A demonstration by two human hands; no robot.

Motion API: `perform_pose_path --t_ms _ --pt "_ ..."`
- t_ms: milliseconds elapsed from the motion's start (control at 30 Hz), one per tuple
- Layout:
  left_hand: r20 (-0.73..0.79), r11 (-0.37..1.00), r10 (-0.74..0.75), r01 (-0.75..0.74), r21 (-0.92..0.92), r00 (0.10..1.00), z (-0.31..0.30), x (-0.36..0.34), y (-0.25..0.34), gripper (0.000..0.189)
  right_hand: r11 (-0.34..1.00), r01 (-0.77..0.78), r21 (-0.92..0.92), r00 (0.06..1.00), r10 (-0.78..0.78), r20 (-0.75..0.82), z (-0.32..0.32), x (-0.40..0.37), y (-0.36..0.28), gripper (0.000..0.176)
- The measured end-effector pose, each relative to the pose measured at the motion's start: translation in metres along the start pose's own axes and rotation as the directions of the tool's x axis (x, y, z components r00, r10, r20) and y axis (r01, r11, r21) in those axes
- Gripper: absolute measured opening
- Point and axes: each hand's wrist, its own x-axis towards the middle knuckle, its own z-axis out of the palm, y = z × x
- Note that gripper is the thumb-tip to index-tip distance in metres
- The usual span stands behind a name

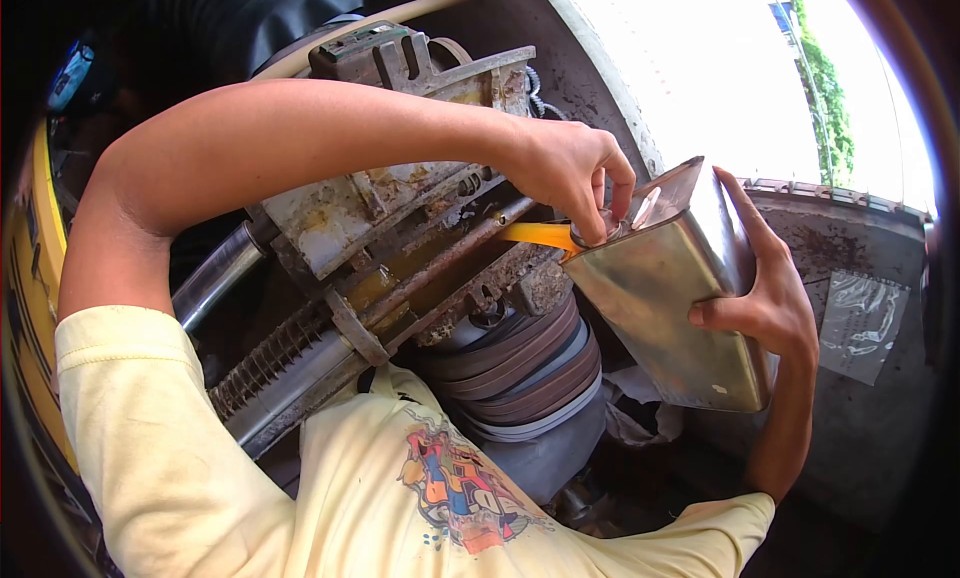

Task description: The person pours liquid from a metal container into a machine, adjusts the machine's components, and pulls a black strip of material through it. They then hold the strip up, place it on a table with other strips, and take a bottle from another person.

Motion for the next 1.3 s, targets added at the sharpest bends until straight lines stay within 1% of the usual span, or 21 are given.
perform_pose_path --t_ms 267,333,700,800,867,900,933,1067,1133,1233,1300 --pt "-0.004 1.0 0.025 -0.025 -0.006 1.0 -0.001 0.001 -0.004 0.034 1.0 0.004 -0.025 1.0 -0.004 0.011 -0.003 0.003 -0.002 0.125" --pt "-0.001 1.0 0.024 -0.024 -0.008 1.0 -0.001 0.0 -0.004 0.034 0.998 -0.058 -0.015 0.996 0.059 0.062 -0.005 0.003 -0.006 0.126" --pt "0.0 1.0 0.018 -0.018 -0.005 1.0 0.0 0.0 -0.004 0.038 0.997 -0.077 0.004 0.995 0.077 0.062 -0.005 0.002 -0.009 0.127" --pt "0.003 0.998 0.019 -0.019 -0.056 1.0 0.001 -0.002 -0.005 0.043 0.995 -0.089 0.042 0.995 0.087 0.047 -0.004 0.0 -0.011 0.128" --pt "-0.025 0.988 0.015 -0.019 -0.156 1.0 0.004 -0.003 -0.006 0.046 0.993 -0.1 0.066 0.994 0.098 0.044 -0.003 -0.001 -0.011 0.129" --pt "-0.024 0.987 0.015 -0.018 -0.157 1.0 0.004 -0.004 -0.007 0.046 0.991 -0.099 0.096 0.995 0.096 0.034 -0.002 -0.002 -0.01 0.13" --pt "-0.015 0.98 0.029 -0.031 -0.199 0.999 0.005 -0.004 -0.007 0.045 0.987 -0.096 0.125 0.995 0.094 0.023 -0.002 -0.003 -0.009 0.131" --pt "-0.016 0.953 0.037 -0.04 -0.299 0.999 0.006 -0.009 -0.003 0.041 0.985 -0.111 0.129 0.994 0.109 0.027 -0.002 -0.004 -0.013 0.13" --pt "-0.031 0.954 0.029 -0.037 -0.298 0.999 0.007 -0.011 -0.001 0.041 0.988 -0.074 0.134 0.997 0.073 0.009 -0.002 -0.005 -0.013 0.128" --pt "-0.058 0.957 0.009 -0.025 -0.29 0.998 0.009 -0.014 0.001 0.04 0.98 -0.102 0.171 0.995 0.101 0.015 -0.002 -0.006 -0.015 0.126" --pt "-0.072 0.958 -0.004 -0.017 -0.285 0.997 0.009 -0.017 0.004 0.039 0.977 -0.088 0.194 0.996 0.089 0.006 -0.002 -0.007 -0.013 0.126"
